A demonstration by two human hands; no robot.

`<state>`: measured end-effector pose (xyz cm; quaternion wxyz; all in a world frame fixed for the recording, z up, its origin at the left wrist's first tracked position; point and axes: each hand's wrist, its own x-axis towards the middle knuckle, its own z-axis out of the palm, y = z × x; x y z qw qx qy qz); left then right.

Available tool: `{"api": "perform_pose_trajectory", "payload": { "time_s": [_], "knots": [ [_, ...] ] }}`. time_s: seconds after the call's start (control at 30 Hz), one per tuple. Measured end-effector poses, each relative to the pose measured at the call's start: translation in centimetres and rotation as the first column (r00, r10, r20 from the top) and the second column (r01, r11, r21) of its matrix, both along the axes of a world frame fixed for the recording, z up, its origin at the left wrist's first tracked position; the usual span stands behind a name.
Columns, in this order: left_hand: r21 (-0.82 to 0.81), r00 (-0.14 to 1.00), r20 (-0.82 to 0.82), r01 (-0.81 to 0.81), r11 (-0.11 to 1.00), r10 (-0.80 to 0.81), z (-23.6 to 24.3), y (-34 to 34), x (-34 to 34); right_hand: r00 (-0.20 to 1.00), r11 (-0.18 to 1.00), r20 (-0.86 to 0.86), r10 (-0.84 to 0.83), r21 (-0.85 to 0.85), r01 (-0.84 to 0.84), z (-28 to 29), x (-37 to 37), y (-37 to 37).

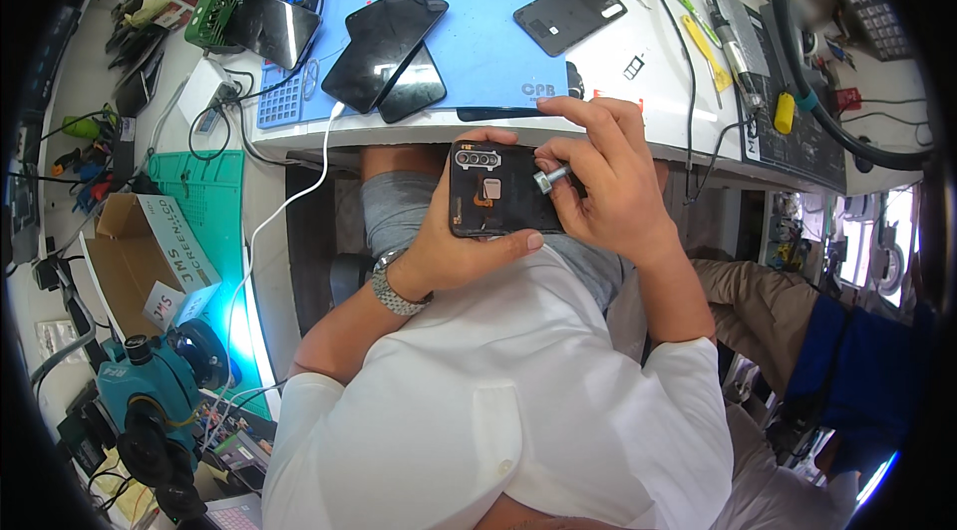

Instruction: The person disassembles and reassembles smartphones at a workbench. They remove back covers, disconnect internal components, and use a screwdriver to secure parts. The person handles multiple phones and tools throughout the clip.

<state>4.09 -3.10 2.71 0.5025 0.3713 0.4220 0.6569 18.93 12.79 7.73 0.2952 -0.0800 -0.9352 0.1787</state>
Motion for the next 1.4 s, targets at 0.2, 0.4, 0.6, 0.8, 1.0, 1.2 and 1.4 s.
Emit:
{"api": "perform_pose_trajectory", "payload": {
  "time_s": [0.2,0.4,0.6,0.8,1.0,1.2,1.4],
  "knots": [
    [0.015,1.0,0.007,0.014,1.0,-0.014,0.1,0.1,0.1,0.999,0.997,-0.029,-0.034,0.072,0.036,-0.7,-0.2,-0.1],
    [0.043,0.999,0.019,0.026,0.999,-0.026,-0.1,0.2,0.3,0.999,0.995,-0.042,-0.023,0.096,0.027,-0.6,-0.2,-0.1],
    [0.058,0.999,-0.011,0.031,0.998,-0.03,0.0,0.3,0.3,0.998,0.996,-0.052,-0.019,0.082,0.023,-0.7,-0.2,0.1],
    [0.042,0.999,-0.042,0.037,0.998,-0.035,0.1,0.0,0.5,0.997,0.999,-0.078,0.0,0.036,0.003,-0.8,-0.2,0.3],
    [-0.001,0.99,-0.136,0.032,0.999,-0.032,0.3,0.0,0.9,0.998,0.998,-0.062,-0.004,-0.067,0.0,-0.2,0.1,0.5],
    [-0.015,0.989,-0.142,0.035,0.999,-0.037,0.6,0.3,1.2,0.991,0.995,-0.128,-0.032,-0.099,0.019,-1.7,-0.3,0.9],
    [-0.068,1.0,-0.025,0.008,0.998,-0.01,1.0,0.4,1.3,0.995,0.95,-0.095,-0.041,-0.311,0.01,-2.7,0.7,1.3]
  ]
}}
